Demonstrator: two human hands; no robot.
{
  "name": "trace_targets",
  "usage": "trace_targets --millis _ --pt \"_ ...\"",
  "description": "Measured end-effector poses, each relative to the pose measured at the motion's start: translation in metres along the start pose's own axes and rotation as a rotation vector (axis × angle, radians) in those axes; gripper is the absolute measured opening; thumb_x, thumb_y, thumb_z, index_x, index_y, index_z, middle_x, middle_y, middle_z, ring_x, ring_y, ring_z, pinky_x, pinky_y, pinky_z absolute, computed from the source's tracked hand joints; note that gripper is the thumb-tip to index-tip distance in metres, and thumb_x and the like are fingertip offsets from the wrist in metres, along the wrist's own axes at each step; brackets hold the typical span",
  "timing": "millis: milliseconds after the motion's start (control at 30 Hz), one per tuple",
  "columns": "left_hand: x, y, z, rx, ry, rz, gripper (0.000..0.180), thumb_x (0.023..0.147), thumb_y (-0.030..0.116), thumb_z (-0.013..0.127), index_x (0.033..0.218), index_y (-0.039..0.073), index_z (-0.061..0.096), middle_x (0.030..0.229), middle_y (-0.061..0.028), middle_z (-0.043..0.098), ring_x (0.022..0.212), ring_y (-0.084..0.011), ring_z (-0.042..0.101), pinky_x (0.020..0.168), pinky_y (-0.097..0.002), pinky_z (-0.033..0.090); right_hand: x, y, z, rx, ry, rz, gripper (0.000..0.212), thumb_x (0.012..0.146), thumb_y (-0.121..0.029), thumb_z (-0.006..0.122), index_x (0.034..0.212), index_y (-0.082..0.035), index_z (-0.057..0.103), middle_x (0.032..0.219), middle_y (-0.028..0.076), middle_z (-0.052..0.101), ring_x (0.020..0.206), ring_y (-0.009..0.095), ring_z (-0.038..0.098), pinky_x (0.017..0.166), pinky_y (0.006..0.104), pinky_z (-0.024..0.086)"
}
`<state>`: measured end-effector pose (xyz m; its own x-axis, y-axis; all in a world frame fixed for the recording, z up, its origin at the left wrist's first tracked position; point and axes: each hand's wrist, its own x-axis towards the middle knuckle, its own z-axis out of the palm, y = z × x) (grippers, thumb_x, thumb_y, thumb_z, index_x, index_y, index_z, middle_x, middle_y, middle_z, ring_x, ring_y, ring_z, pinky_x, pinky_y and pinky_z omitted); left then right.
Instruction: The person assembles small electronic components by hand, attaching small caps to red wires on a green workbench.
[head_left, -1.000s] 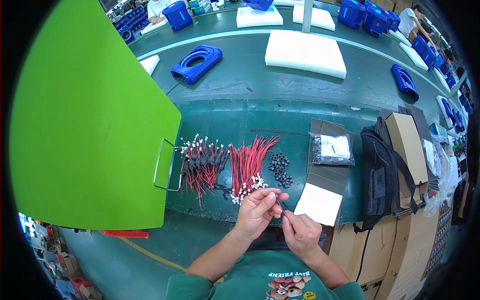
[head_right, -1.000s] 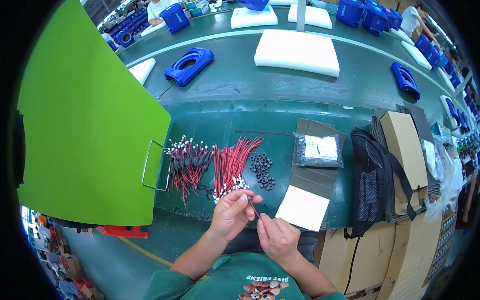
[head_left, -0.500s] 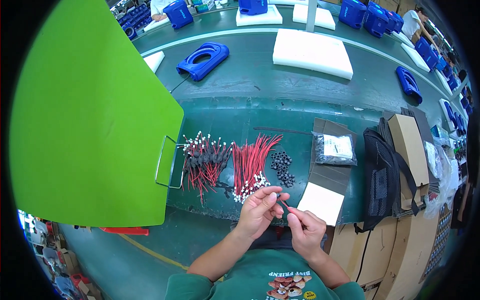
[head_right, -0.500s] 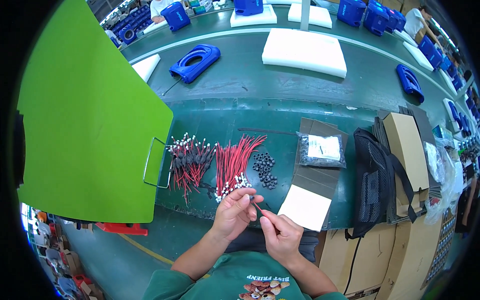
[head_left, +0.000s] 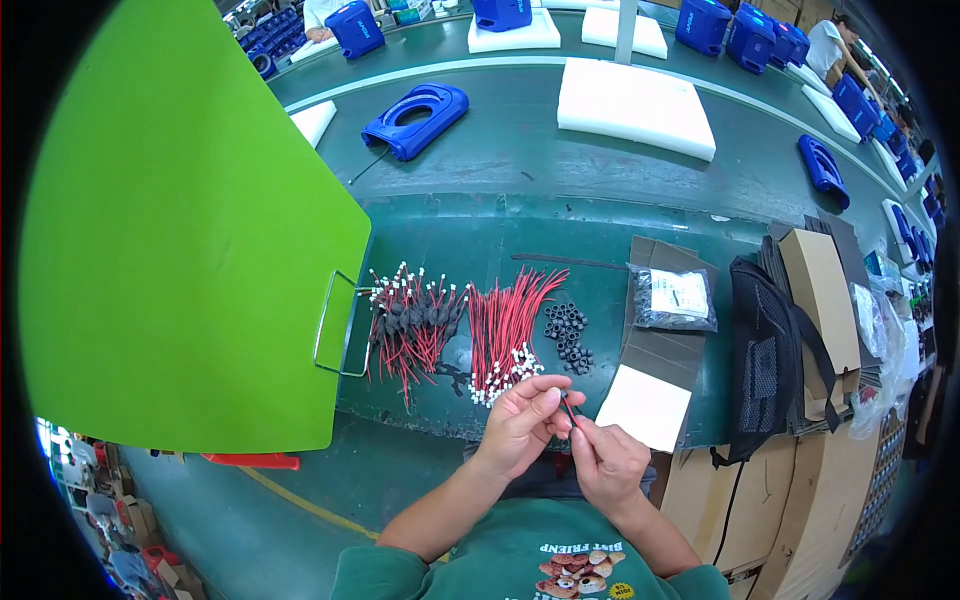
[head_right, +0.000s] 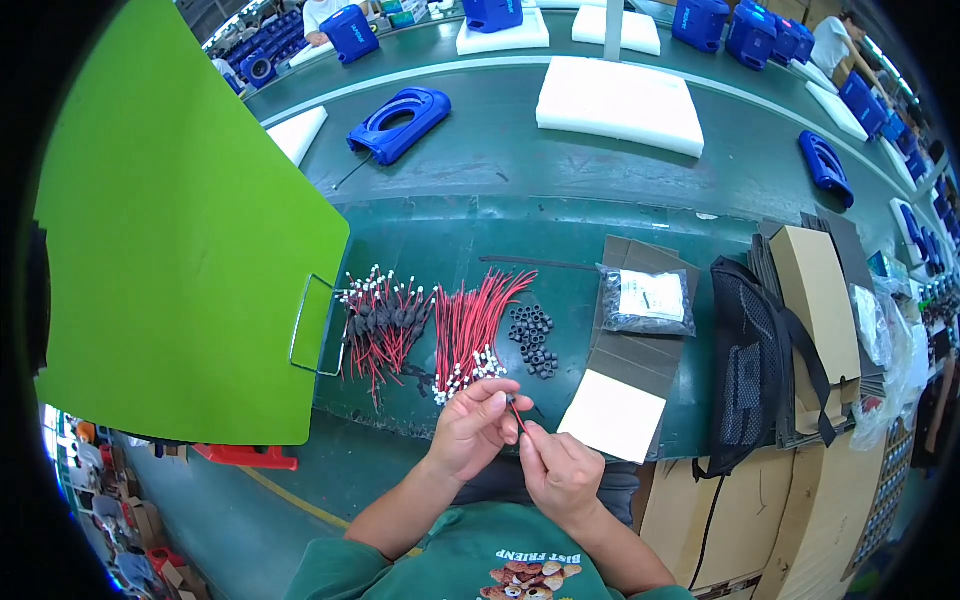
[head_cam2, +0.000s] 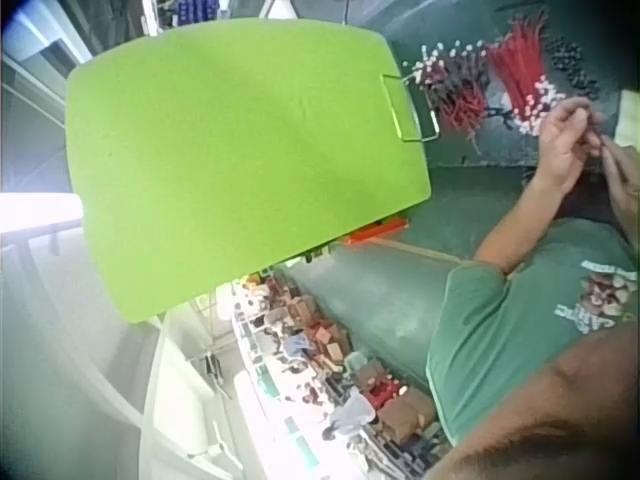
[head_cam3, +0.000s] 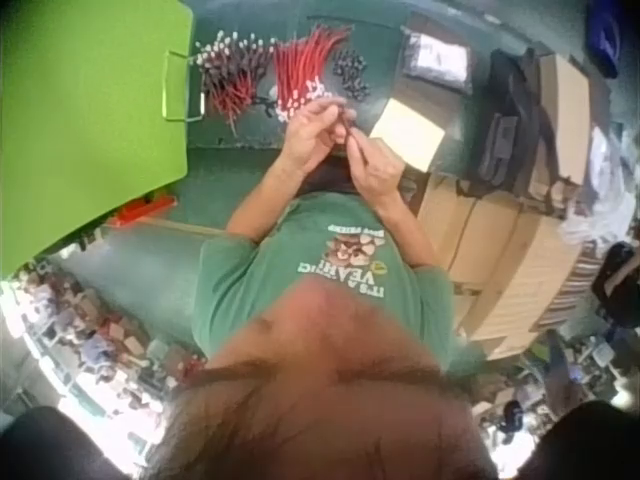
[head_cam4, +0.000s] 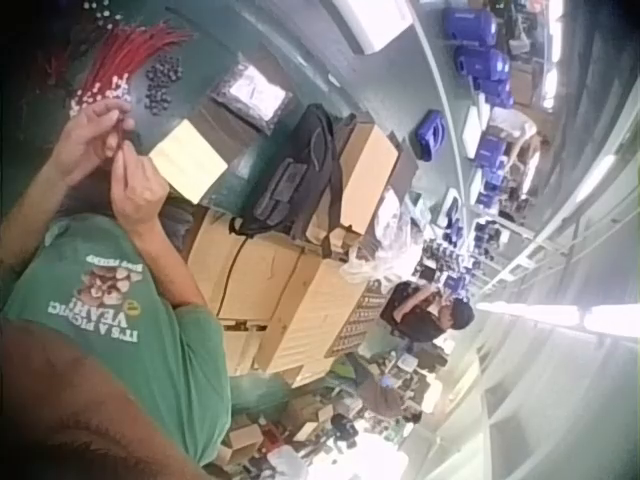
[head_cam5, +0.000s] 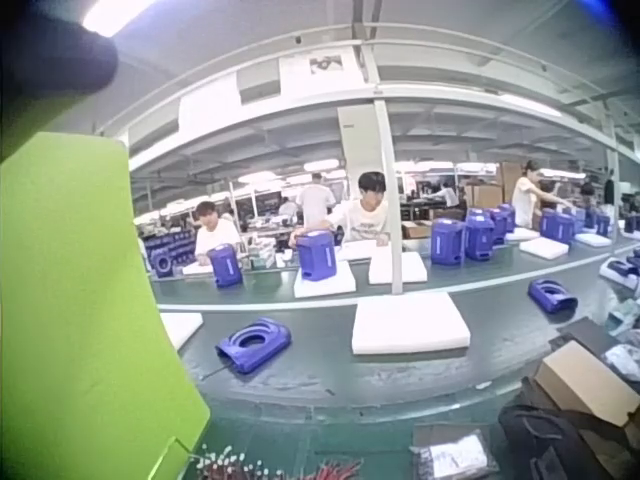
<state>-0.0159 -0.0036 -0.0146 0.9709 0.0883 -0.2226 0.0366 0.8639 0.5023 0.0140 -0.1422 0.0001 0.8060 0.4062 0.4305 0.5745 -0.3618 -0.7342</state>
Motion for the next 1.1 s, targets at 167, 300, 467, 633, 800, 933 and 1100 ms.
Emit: trace_targets --millis 167,300,467,633,800,933,1100 --pt "-0.004 -0.001 -0.006 0.099 -0.011 -0.008 0.022 0.088 0.01 0.049 0.107 0.001 0.054 0.094 -0.0132 0.061 0.065 -0.0102 0.06 0.061 -0.0222 0.05 0.006 -0.001 0.002 0.244 -0.075 0.157 0.014 0.072 -0.002 0.063 0.087 0.001 0.063 0.057 0.008 0.056 0.047 0.013 0.054 0.043 0.0244 0.042" --pt "-0.001 0.013 -0.003 0.125 -0.011 0.105 0.019 0.088 0.011 0.049 0.103 0.001 0.055 0.09 -0.0119 0.061 0.065 -0.01 0.06 0.059 -0.0216 0.05 -0.002 -0.005 0.001 0.41 -0.193 0.397 0.015 0.078 -0.004 0.059 0.092 0.002 0.062 0.062 0.006 0.059 0.053 0.009 0.055 0.046 0.0212 0.044" --pt "-0.004 0.01 -0.001 0.281 -0.07 -0.089 0.018 0.088 0.014 0.049 0.098 0.0 0.055 0.086 -0.0098 0.062 0.064 -0.0094 0.06 0.056 -0.0205 0.05 0.0 0.005 -0.005 0.665 -0.427 0.615 0.019 0.084 -0.007 0.053 0.097 0.005 0.06 0.072 0.007 0.062 0.056 0.007 0.056 0.05 0.0191 0.045" --pt "-0.006 0.018 0.0 0.406 -0.04 -0.045 0.017 0.087 0.015 0.051 0.093 0.0 0.058 0.075 -0.0062 0.062 0.059 -0.0076 0.058 0.052 -0.0186 0.047 0.01 0.001 -0.006 1.013 -0.206 0.596 0.017 0.08 0.0 0.055 0.095 0.005 0.061 0.093 0.011 0.06 0.079 0.014 0.058 0.073 0.0233 0.045" --pt "-0.008 0.014 0.01 0.516 -0.166 -0.299 0.017 0.086 0.016 0.053 0.089 0.0 0.059 0.072 -0.005 0.062 0.054 -0.0051 0.055 0.045 -0.0167 0.044 0.018 0.013 -0.008 0.898 -0.246 0.423 0.015 0.076 0.002 0.059 0.09 0.006 0.062 0.091 0.014 0.06 0.075 0.015 0.057 0.071 0.024 0.046" --pt "-0.009 0.017 0.009 0.509 -0.199 -0.366 0.016 0.086 0.016 0.054 0.086 0.0 0.058 0.074 -0.0068 0.062 0.052 -0.005 0.054 0.044 -0.017 0.044 0.02 0.019 -0.014 0.953 -0.152 0.554 0.013 0.08 -0.004 0.058 0.088 0.004 0.063 0.083 0.013 0.062 0.065 0.012 0.057 0.058 0.0213 0.046" --pt "-0.011 0.012 0.007 0.42 -0.195 -0.344 0.016 0.086 0.014 0.054 0.088 -0.001 0.058 0.075 -0.0086 0.063 0.052 -0.0059 0.056 0.045 -0.0177 0.045 0.026 0.017 -0.018 1.024 -0.157 0.675 0.016 0.084 -0.008 0.053 0.092 0.004 0.061 0.08 0.011 0.063 0.058 0.009 0.056 0.053 0.0189 0.045"
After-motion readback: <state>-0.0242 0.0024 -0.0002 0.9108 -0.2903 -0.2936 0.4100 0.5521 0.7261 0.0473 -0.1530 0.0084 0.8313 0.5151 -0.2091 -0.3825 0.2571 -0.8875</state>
